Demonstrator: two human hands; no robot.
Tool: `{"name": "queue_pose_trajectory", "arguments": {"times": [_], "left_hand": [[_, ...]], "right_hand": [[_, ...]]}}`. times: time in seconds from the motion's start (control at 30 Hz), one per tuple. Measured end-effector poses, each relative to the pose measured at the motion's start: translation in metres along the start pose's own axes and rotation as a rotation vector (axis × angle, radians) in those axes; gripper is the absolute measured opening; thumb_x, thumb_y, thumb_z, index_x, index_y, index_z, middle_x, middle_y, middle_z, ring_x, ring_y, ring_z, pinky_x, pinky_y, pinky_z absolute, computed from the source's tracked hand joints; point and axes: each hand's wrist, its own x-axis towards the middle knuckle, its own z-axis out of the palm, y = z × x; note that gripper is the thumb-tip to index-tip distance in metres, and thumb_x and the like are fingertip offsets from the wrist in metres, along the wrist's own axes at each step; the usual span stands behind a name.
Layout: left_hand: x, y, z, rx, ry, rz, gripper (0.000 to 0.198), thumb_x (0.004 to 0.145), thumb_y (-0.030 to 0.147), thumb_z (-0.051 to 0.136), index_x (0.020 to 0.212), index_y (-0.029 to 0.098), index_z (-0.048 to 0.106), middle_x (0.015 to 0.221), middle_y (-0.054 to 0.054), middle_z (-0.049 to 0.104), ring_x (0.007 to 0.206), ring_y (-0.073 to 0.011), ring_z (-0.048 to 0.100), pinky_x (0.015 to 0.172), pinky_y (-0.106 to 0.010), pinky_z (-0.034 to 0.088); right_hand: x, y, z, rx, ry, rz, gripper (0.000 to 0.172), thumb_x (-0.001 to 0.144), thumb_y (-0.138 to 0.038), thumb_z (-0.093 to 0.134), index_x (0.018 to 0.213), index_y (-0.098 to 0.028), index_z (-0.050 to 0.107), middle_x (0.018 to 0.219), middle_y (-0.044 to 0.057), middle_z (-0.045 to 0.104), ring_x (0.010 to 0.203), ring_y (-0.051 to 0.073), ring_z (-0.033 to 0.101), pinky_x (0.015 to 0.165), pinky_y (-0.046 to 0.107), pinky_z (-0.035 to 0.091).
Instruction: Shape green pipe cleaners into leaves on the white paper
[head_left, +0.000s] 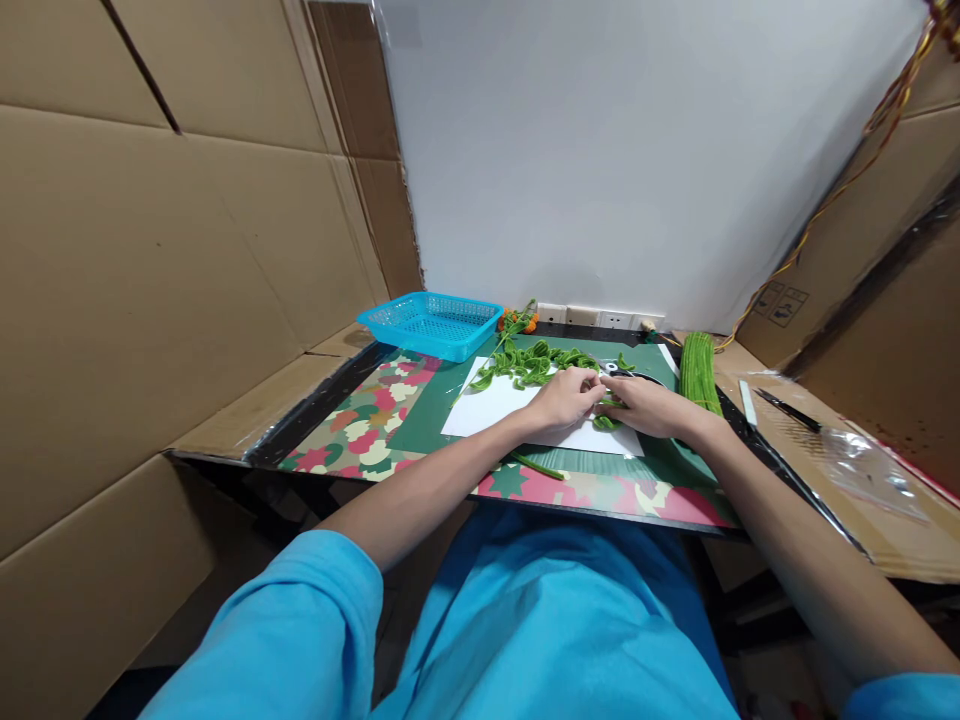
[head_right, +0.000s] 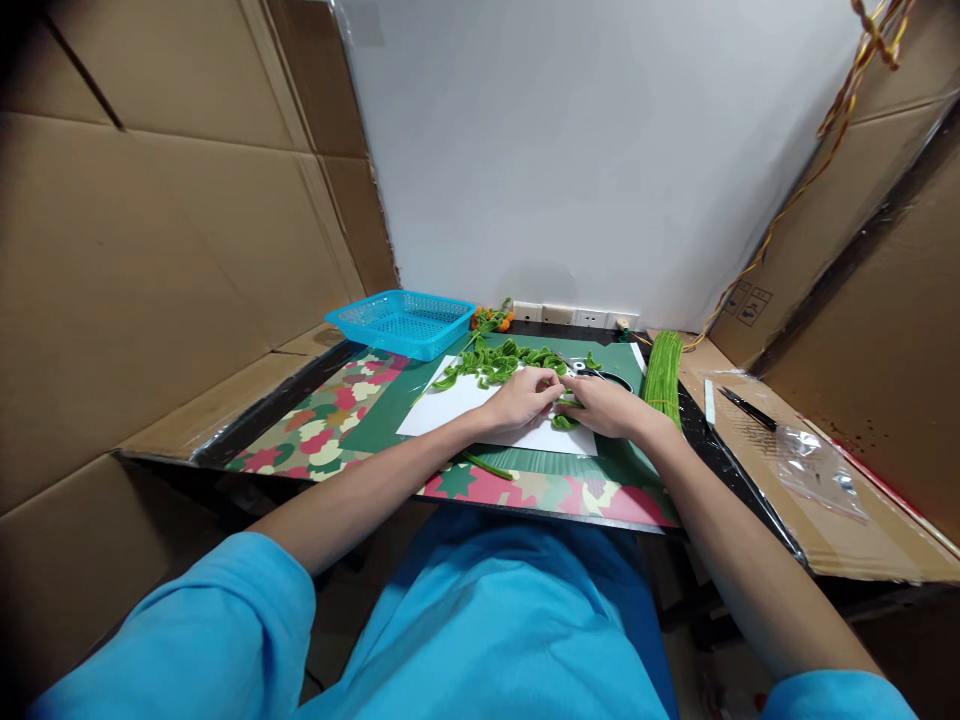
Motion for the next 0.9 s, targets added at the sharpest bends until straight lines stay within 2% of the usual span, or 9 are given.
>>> {"name": "queue_pose_trajectory", "arguments": {"times": [0.9], "left_hand": [[-0.0041,0.009,-0.0044,0.091,-0.034,0.039,0.026,0.097,0.034,0.052,0.08,0.018,0.063,0.075,-0.003,0.069,0.07,-0.018,0.061,0.066,-0.029,0.042]], "right_hand": [[-0.0003,-0.0015,-0.0021,0.026,0.002,-0.017,0.014,0.106,-0.03,0.057,0.113,-0.019,0.065,0.114,0.014,0.078,0.101,0.03,0.075,0.082,0.033,0.05]]}}
